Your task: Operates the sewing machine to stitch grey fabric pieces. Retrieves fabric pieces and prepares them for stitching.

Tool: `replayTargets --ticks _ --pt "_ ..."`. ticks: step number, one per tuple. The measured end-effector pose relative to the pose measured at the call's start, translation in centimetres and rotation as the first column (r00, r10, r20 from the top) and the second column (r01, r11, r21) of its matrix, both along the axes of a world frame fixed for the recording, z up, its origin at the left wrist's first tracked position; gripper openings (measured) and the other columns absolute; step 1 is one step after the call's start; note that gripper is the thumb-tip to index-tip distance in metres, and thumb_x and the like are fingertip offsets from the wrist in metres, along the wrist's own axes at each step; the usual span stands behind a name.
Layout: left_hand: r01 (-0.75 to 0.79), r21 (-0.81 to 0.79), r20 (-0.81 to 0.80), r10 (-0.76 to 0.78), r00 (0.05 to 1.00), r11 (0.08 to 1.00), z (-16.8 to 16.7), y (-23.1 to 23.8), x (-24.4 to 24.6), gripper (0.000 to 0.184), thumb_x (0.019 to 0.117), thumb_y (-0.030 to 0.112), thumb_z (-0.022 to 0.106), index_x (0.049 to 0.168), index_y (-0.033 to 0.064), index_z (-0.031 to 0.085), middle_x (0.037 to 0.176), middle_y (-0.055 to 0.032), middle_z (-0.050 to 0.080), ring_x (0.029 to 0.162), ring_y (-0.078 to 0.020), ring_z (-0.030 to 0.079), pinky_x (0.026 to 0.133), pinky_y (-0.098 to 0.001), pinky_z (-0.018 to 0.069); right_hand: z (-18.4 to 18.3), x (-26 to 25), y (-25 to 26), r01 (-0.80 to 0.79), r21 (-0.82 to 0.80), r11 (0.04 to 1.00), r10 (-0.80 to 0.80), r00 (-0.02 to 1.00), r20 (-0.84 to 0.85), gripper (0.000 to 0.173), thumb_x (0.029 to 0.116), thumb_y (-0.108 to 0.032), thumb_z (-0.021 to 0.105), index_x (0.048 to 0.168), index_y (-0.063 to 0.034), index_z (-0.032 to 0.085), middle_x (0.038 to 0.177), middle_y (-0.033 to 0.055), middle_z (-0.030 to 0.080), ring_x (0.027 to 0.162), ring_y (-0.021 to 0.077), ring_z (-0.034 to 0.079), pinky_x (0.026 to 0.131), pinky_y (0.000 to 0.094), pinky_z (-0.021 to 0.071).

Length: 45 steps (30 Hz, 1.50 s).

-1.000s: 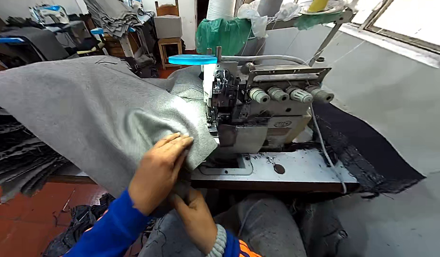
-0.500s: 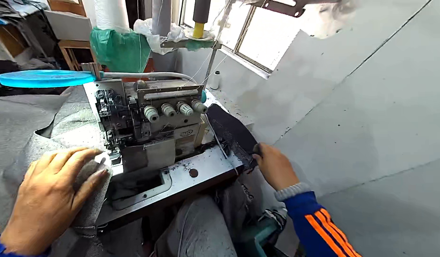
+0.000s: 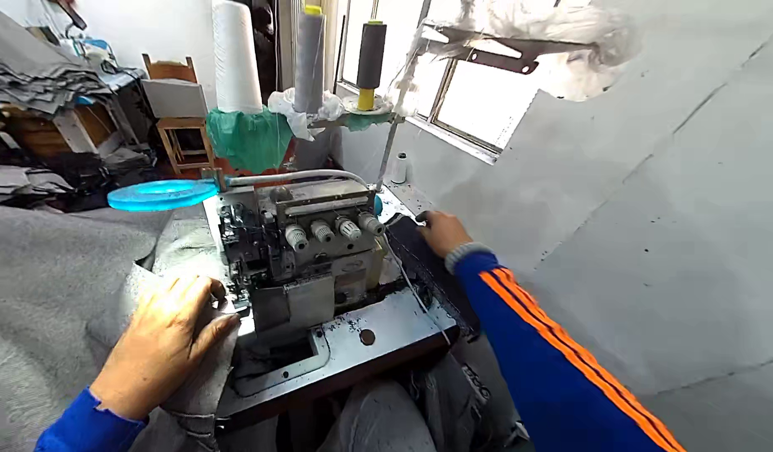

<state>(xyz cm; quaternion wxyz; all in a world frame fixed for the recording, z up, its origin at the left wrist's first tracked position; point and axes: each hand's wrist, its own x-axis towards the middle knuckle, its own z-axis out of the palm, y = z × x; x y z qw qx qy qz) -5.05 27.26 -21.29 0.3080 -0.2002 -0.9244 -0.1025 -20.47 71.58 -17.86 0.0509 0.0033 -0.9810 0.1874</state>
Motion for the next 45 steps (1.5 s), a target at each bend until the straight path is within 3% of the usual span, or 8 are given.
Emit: replayTargets --ticks 10,14,17,27,32,36,40,45 --pt "0.180 0.248 0.398 -0.270 0.877 0.952 2.8 -0.7 0.6 0.037 0.0950 0.041 0.069 0.102 0.0045 0.074 0.098 -0.0109 0.070 0.104 -0.0295 0.062 0.095 -0.0514 0.0442 -1.6 1.4 -1.4 -0.060 -0.071 0.996 0.037 0.956 -0.291 0.025 0.0931 -0.001 0.066 0.116 0.0088 0.064 0.113 0.0448 0.059 0.114 0.0718 0.048 0.093 0.0900 0.0254" --pt "0.248 0.541 0.441 -0.522 0.730 0.803 3.8 -2.1 0.0 0.011 0.0906 0.019 0.074 0.091 0.0074 0.074 0.090 0.0019 0.068 0.091 -0.0063 0.062 0.086 -0.0274 0.0494 -0.5 11.7 -5.5 -0.254 -0.330 0.909 0.056 0.859 -0.508 0.045 0.0868 -0.013 0.068 0.126 0.0031 0.052 0.091 0.0211 0.065 0.078 0.0390 0.065 0.065 0.0622 0.0504" --pt "0.243 0.676 0.329 -0.580 0.746 0.696 4.4 -1.6 1.2 0.005 0.0901 0.011 0.074 0.089 0.0078 0.069 0.073 0.0069 0.064 0.064 0.0022 0.058 0.061 -0.0158 0.0501 -1.9 17.1 -11.1 -0.451 -0.577 0.681 0.139 0.853 -0.502 0.063 0.0864 -0.017 0.075 0.144 -0.0127 0.049 0.101 -0.0051 0.074 0.088 0.0042 0.071 0.076 0.0304 0.0626" --pt "0.284 0.579 0.154 -0.444 0.883 0.764 5.5 -0.2 4.7 0.008 0.0905 0.019 0.077 0.090 0.0114 0.075 0.098 0.0020 0.074 0.089 -0.0072 0.071 0.079 -0.0219 0.0609 -5.4 19.9 -26.9 -0.605 -0.774 0.188 0.188 0.795 -0.577 0.019 0.0974 0.000 0.059 0.111 0.0070 0.069 0.101 0.0082 0.076 0.094 0.0091 0.073 0.085 0.0257 0.0623" --pt "0.222 0.637 0.177 -0.421 0.890 0.738 5.0 -0.4 4.7 0.007 0.0861 0.009 0.078 0.089 0.0085 0.072 0.078 0.0025 0.072 0.067 -0.0036 0.067 0.062 -0.0184 0.0571 -5.9 20.0 -27.1 -0.517 -0.856 -0.012 0.181 0.840 -0.511 0.011 0.0947 0.001 0.061 0.104 0.0015 0.056 0.085 0.0003 0.069 0.073 0.0038 0.067 0.066 0.0211 0.0587" --pt "0.176 0.557 0.115 -0.286 0.951 0.811 2.8 0.3 2.8 0.021 0.0823 0.008 0.081 0.101 0.0088 0.071 0.087 0.0047 0.075 0.076 -0.0024 0.071 0.071 -0.0202 0.0609 -9.7 21.1 -27.2 -0.485 -0.864 0.134 0.445 0.809 -0.384 0.034 0.0987 -0.032 0.065 0.103 0.0010 0.071 0.087 0.0009 0.074 0.081 0.0015 0.070 0.074 0.0255 0.0603" --pt "0.037 0.119 -0.166 -0.016 0.986 0.992 0.6 1.2 2.4 0.015 0.0925 0.028 0.072 0.096 0.0155 0.080 0.112 -0.0056 0.072 0.119 -0.0276 0.060 0.105 -0.0489 0.0431 -12.7 22.5 -27.5 -0.445 -0.865 0.234 0.525 0.806 -0.273 0.019 0.0959 -0.013 0.064 0.093 0.0032 0.074 0.082 0.0070 0.074 0.080 0.0051 0.071 0.076 0.0280 0.0591" --pt "-0.162 -0.095 -0.164 0.145 0.976 0.982 0.2 4.7 6.3 0.033 0.1044 0.036 0.055 0.108 0.0143 0.080 0.105 -0.0023 0.078 0.105 -0.0220 0.071 0.096 -0.0443 0.0503 -12.2 23.0 -25.4 -0.473 -0.856 0.210 0.514 0.798 -0.315 0.019 0.0985 -0.009 0.061 0.094 0.0045 0.074 0.084 0.0063 0.075 0.084 0.0011 0.071 0.080 0.0230 0.0586"
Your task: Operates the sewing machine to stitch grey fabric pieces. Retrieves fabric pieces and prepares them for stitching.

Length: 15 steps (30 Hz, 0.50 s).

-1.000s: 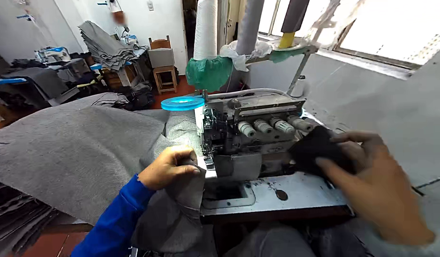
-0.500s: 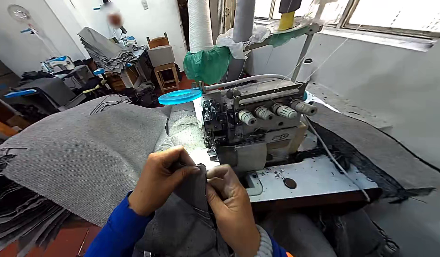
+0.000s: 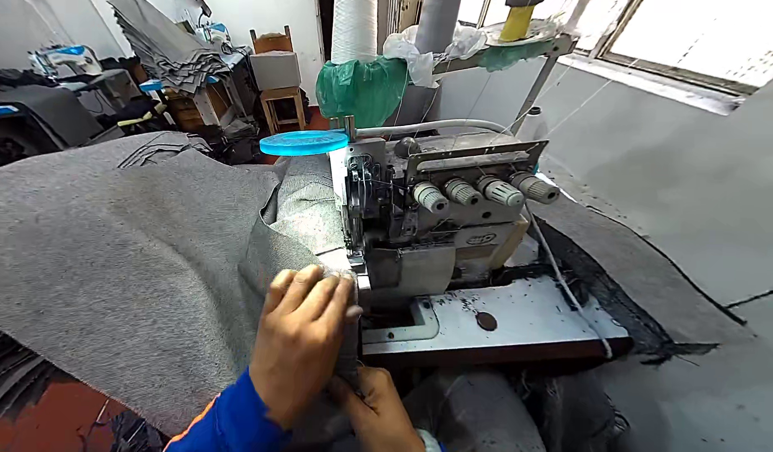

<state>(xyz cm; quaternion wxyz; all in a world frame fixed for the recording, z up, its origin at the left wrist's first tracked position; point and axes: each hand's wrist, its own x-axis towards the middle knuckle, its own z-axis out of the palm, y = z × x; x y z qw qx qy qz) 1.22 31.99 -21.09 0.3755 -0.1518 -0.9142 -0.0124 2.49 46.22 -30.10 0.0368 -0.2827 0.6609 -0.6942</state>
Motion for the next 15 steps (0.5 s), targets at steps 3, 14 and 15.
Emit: replayTargets --ticks 3,14,15 --pt "0.011 0.035 0.075 -0.013 0.997 0.999 0.0 0.8 -0.7 0.031 0.1032 0.027 0.054 0.112 0.0093 0.077 0.113 -0.0064 0.077 0.112 -0.0232 0.072 0.100 -0.0435 0.0551 1.4 -1.0 0.8 -0.009 -0.097 0.995 0.014 0.999 0.047 0.022 0.1030 -0.012 0.057 0.097 0.0020 0.073 0.086 0.0005 0.075 0.085 -0.0018 0.070 0.082 0.0220 0.0591" --pt "0.283 0.104 0.188 -0.298 0.936 0.953 2.1 0.3 2.1 0.054 0.1007 0.056 0.054 0.119 0.0063 0.065 0.124 -0.0116 0.072 0.125 -0.0257 0.065 0.110 -0.0446 0.0481 3.4 -3.4 1.6 -0.040 -0.159 0.986 0.045 0.999 0.027 0.035 0.1087 -0.021 0.047 0.086 -0.0014 0.066 0.073 -0.0031 0.066 0.070 -0.0021 0.065 0.067 0.0204 0.0562" --pt "0.302 0.071 0.188 -0.310 0.932 0.951 1.3 0.1 2.6 0.061 0.0986 0.061 0.054 0.125 0.0065 0.063 0.130 -0.0121 0.069 0.130 -0.0242 0.061 0.114 -0.0421 0.0447 3.3 -3.4 1.5 -0.021 -0.152 0.988 0.021 1.000 0.003 0.036 0.1085 -0.022 0.048 0.085 -0.0011 0.066 0.072 -0.0028 0.066 0.069 -0.0023 0.064 0.065 0.0198 0.0556"
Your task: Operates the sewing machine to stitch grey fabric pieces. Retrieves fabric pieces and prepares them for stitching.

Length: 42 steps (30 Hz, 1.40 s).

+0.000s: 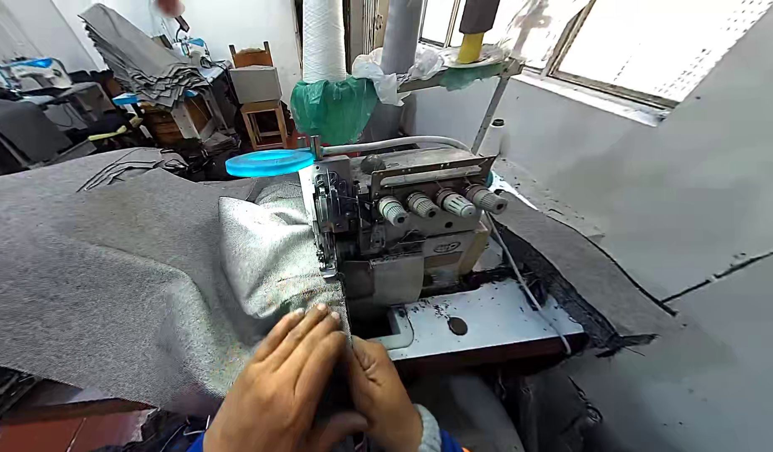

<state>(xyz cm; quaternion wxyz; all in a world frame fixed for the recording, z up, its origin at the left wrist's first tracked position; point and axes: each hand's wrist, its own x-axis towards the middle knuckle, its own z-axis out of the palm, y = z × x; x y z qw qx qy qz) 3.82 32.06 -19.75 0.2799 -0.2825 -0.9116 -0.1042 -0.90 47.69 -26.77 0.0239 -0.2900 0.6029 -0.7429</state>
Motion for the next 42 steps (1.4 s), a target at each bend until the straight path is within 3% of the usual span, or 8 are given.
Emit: replayTargets --ticks 8,19,24,27,30,34,37,42 --pt "0.123 -0.194 0.002 -0.125 0.992 0.973 -1.3 -2.6 -1.1 0.071 0.0895 0.033 0.071 0.150 0.0060 0.046 0.148 -0.0172 0.056 0.139 -0.0261 0.054 0.118 -0.0406 0.0404 -0.2 0.1 -2.3 0.289 0.059 0.955 -0.274 0.942 -0.193 0.028 0.0986 -0.012 0.052 0.076 -0.0002 0.064 0.061 0.0016 0.060 0.055 0.0016 0.059 0.053 0.0199 0.0512" --pt "0.175 0.043 0.057 -0.177 0.983 0.984 -0.1 -4.2 -4.5 0.041 0.0956 -0.010 0.044 0.129 0.0031 0.063 0.127 -0.0137 0.071 0.124 -0.0259 0.067 0.107 -0.0356 0.0532 -1.7 -0.6 -2.2 0.412 0.147 0.899 -0.300 0.826 -0.478 0.042 0.1036 -0.020 0.047 0.068 -0.0043 0.062 0.058 0.0033 0.058 0.053 0.0084 0.058 0.050 0.0235 0.0498" --pt "-0.302 0.192 -0.111 0.327 0.939 0.934 -6.1 -9.4 -4.7 0.047 0.0931 0.008 0.045 0.137 0.0021 0.060 0.143 -0.0203 0.059 0.139 -0.0357 0.052 0.115 -0.0530 0.0414 -5.9 -2.7 0.5 0.737 0.255 0.626 -0.352 0.559 -0.751 0.036 0.1024 -0.026 0.049 0.086 -0.0074 0.075 0.086 0.0062 0.075 0.089 0.0223 0.073 0.090 0.0408 0.0584" --pt "-0.648 0.002 0.379 0.600 0.705 0.761 -8.3 -11.6 -7.0 0.041 0.0961 0.013 0.062 0.135 0.0005 0.064 0.140 -0.0265 0.059 0.135 -0.0476 0.052 0.110 -0.0690 0.0384 -5.3 -2.3 -0.2 0.792 0.542 0.281 -0.188 0.599 -0.778 0.048 0.0980 -0.047 0.050 0.090 -0.0083 0.078 0.081 0.0083 0.075 0.081 0.0284 0.075 0.078 0.0506 0.0592" --pt "-0.593 -0.328 0.691 0.615 0.380 0.735 -4.9 -10.8 -9.2 0.043 0.1010 0.021 0.060 0.135 -0.0062 0.060 0.138 -0.0296 0.059 0.133 -0.0457 0.053 0.111 -0.0625 0.0396 -0.8 -3.1 0.4 0.247 0.961 0.126 -0.117 0.965 -0.233 0.078 0.0968 -0.070 0.042 0.092 0.0020 0.072 0.091 0.0239 0.073 0.094 0.0437 0.072 0.080 0.0641 0.0543" --pt "-0.257 -0.282 0.881 0.356 0.311 0.924 6.3 -11.9 -6.8 0.035 0.1033 0.023 0.062 0.128 -0.0003 0.067 0.119 -0.0229 0.070 0.109 -0.0362 0.068 0.100 -0.0544 0.0509 -0.9 -5.2 1.3 0.064 0.995 0.081 -0.013 0.998 -0.064 0.091 0.0932 -0.079 0.037 0.090 0.0050 0.072 0.097 0.0286 0.073 0.100 0.0486 0.070 0.082 0.0680 0.0524" --pt "-0.583 -0.082 0.574 0.516 0.636 0.809 12.6 -17.7 -1.3 0.017 0.1012 0.015 0.064 0.107 0.0023 0.074 0.095 -0.0147 0.073 0.086 -0.0268 0.071 0.082 -0.0491 0.0581 -1.4 -5.0 1.6 0.135 0.983 0.122 -0.002 0.991 -0.136 0.091 0.0951 -0.076 0.037 0.087 0.0077 0.070 0.094 0.0312 0.072 0.096 0.0518 0.070 0.078 0.0694 0.0519" --pt "-0.844 -0.293 0.135 0.893 0.429 0.450 14.1 -30.4 -0.2 0.022 0.0933 0.018 0.076 0.098 -0.0033 0.073 0.104 -0.0249 0.070 0.106 -0.0452 0.066 0.095 -0.0662 0.0482 -1.9 -5.1 1.7 0.186 0.974 0.131 0.013 0.982 -0.190 0.087 0.0977 -0.072 0.037 0.086 0.0073 0.070 0.091 0.0317 0.071 0.093 0.0529 0.070 0.074 0.0699 0.0516"
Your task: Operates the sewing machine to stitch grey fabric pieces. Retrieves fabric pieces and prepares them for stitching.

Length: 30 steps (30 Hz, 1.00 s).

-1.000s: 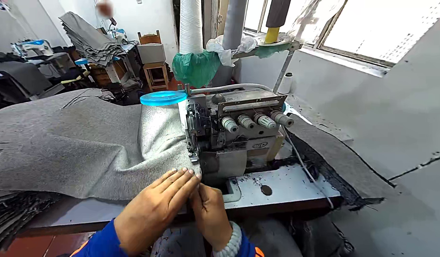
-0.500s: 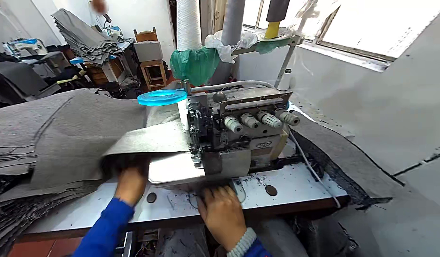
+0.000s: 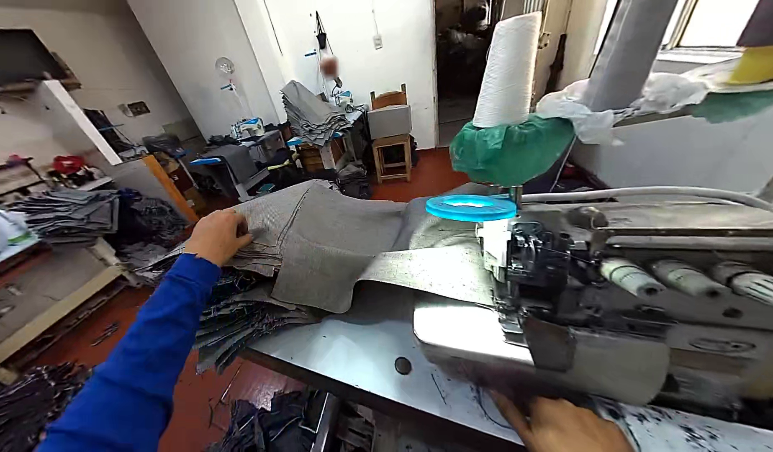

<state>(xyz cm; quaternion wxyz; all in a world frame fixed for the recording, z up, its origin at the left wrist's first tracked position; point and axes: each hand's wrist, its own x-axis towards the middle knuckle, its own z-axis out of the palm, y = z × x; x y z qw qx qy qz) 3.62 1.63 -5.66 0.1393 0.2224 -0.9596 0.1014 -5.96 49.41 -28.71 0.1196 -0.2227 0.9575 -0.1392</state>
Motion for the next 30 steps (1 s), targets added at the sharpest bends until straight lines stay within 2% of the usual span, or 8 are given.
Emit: replayTargets --ticks 3,8,16,18,21,24,27,30 --pt "0.027 0.018 0.159 -0.029 0.987 0.999 1.5 -0.6 -1.4 0.018 0.0949 0.015 0.071 0.094 -0.0031 0.072 0.095 -0.0234 0.071 0.098 -0.0440 0.068 0.090 -0.0655 0.0500 -2.2 0.6 0.8 -0.073 -0.184 0.980 0.024 0.966 -0.256 0.063 0.1038 -0.049 0.045 0.087 0.0053 0.073 0.088 0.0277 0.073 0.088 0.0491 0.072 0.075 0.0660 0.0542" --pt "0.059 0.332 -0.134 -0.015 0.991 0.942 5.6 -2.8 -1.2 0.020 0.1004 0.013 0.064 0.095 -0.0056 0.071 0.090 -0.0267 0.068 0.089 -0.0442 0.065 0.083 -0.0694 0.0460 -4.4 2.9 3.0 -0.269 -0.605 0.749 -0.096 0.860 -0.501 0.022 0.0990 -0.019 0.062 0.102 -0.0033 0.077 0.115 0.0201 0.074 0.115 0.0423 0.066 0.105 0.0562 0.0463" --pt "0.539 0.564 -0.338 -0.421 0.842 0.625 -4.1 23.0 1.0 0.012 0.0926 0.018 0.060 0.083 0.0128 0.063 0.060 0.0041 0.056 0.052 -0.0066 0.056 0.049 -0.0280 0.0481 2.2 8.4 -6.1 -0.095 -0.974 0.206 0.456 0.890 0.009 0.099 0.0784 -0.040 0.084 0.150 0.0108 0.038 0.145 0.0196 0.056 0.129 0.0195 0.059 0.108 0.0374 0.0505" --pt "0.619 0.504 -0.415 -0.461 0.785 0.602 -8.7 26.6 -1.0 0.009 0.0914 0.020 0.067 0.086 0.0126 0.068 0.075 0.0040 0.065 0.067 -0.0050 0.063 0.060 -0.0274 0.0539 2.7 9.8 -8.9 0.219 -0.970 0.107 0.382 0.891 0.243 0.068 0.0750 -0.014 0.087 0.131 0.0082 0.056 0.118 0.0076 0.071 0.109 0.0050 0.068 0.096 0.0251 0.0566" --pt "0.765 0.319 -0.409 -0.647 0.643 0.559 -14.8 26.9 -3.5 0.033 0.0988 0.026 0.062 0.125 0.0083 0.071 0.136 -0.0074 0.066 0.134 -0.0204 0.058 0.113 -0.0425 0.0471 2.1 11.0 -10.1 0.430 -0.902 0.045 0.198 0.881 0.430 0.037 0.0848 0.003 0.072 0.119 0.0115 0.060 0.104 0.0076 0.072 0.100 0.0003 0.067 0.093 0.0192 0.0550" --pt "0.799 0.146 -0.364 -0.719 0.592 0.584 -17.6 25.5 -2.1 0.045 0.1064 0.039 0.047 0.137 0.0130 0.067 0.144 -0.0054 0.063 0.140 -0.0249 0.053 0.118 -0.0493 0.0406 0.7 11.4 -5.6 0.345 -0.904 0.252 0.209 0.893 0.399 0.021 0.0935 -0.008 0.068 0.107 0.0080 0.068 0.092 0.0067 0.074 0.088 0.0046 0.071 0.086 0.0263 0.0585" --pt "0.775 0.068 -0.368 -0.706 0.606 0.629 -17.5 24.5 -1.0 0.052 0.1053 0.050 0.046 0.137 0.0142 0.067 0.142 -0.0066 0.064 0.136 -0.0263 0.057 0.113 -0.0495 0.0453 -0.1 7.9 4.0 -0.065 -0.810 0.583 -0.029 0.995 -0.100 0.024 0.1016 -0.020 0.060 0.110 -0.0027 0.075 0.092 0.0052 0.076 0.080 0.0113 0.073 0.074 0.0334 0.0629" --pt "0.763 -0.001 -0.400 -0.699 0.593 0.647 -16.3 24.5 -2.5 0.047 0.1015 0.049 0.050 0.112 0.0116 0.076 0.113 -0.0079 0.074 0.109 -0.0274 0.070 0.091 -0.0486 0.0560 1.9 2.1 16.5 0.116 -0.427 0.897 -0.348 0.780 -0.520 0.030 0.1008 -0.017 0.053 0.120 -0.0031 0.071 0.096 0.0161 0.073 0.083 0.0333 0.072 0.071 0.0542 0.0592"
